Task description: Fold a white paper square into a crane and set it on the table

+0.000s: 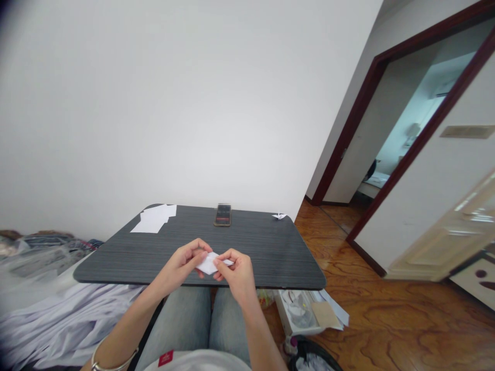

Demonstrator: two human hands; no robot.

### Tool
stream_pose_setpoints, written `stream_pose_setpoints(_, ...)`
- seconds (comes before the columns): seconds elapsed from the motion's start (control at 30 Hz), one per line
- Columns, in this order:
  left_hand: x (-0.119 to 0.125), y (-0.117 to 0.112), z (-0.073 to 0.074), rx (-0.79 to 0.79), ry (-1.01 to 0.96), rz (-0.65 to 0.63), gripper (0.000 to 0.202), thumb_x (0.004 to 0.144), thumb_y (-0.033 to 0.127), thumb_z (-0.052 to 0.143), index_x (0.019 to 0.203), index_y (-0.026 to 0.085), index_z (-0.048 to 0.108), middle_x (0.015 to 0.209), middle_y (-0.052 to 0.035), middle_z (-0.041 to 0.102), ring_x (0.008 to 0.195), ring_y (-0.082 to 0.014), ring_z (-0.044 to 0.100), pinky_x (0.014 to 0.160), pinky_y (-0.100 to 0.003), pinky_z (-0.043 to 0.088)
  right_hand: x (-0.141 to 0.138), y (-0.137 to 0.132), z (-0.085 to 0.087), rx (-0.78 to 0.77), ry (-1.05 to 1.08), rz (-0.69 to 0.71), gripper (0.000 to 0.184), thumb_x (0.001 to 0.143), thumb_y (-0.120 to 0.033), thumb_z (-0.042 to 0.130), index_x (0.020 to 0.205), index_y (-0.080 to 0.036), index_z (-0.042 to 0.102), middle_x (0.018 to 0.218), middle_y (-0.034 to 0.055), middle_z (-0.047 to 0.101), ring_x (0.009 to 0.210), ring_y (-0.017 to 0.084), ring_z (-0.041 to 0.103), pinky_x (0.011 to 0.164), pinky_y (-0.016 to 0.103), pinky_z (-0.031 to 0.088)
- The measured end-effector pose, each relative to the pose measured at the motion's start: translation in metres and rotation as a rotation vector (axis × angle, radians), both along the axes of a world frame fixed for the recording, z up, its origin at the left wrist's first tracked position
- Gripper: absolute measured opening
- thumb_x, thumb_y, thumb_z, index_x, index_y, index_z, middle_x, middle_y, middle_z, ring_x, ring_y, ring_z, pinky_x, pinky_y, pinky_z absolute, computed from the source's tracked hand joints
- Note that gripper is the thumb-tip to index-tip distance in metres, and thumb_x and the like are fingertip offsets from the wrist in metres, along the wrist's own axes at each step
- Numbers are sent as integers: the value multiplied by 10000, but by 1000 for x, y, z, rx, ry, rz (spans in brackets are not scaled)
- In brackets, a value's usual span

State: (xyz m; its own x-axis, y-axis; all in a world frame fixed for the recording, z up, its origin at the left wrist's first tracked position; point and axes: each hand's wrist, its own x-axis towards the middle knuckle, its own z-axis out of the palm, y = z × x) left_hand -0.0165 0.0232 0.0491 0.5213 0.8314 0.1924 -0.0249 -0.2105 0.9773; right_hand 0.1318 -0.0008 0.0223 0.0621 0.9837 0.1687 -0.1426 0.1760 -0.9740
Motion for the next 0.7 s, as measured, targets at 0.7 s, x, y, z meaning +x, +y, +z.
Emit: stream_pose_setpoints(0.7, 1, -3, -1, 65, 6, 84, 243, 778, 320, 518, 928, 133, 481, 663, -24, 620, 585, -126, 550, 558, -213, 381, -2, 1, 1, 22, -32, -27, 253, 620, -345, 684, 609, -158, 515, 464, -35, 574, 378, 89, 544, 369, 175, 452)
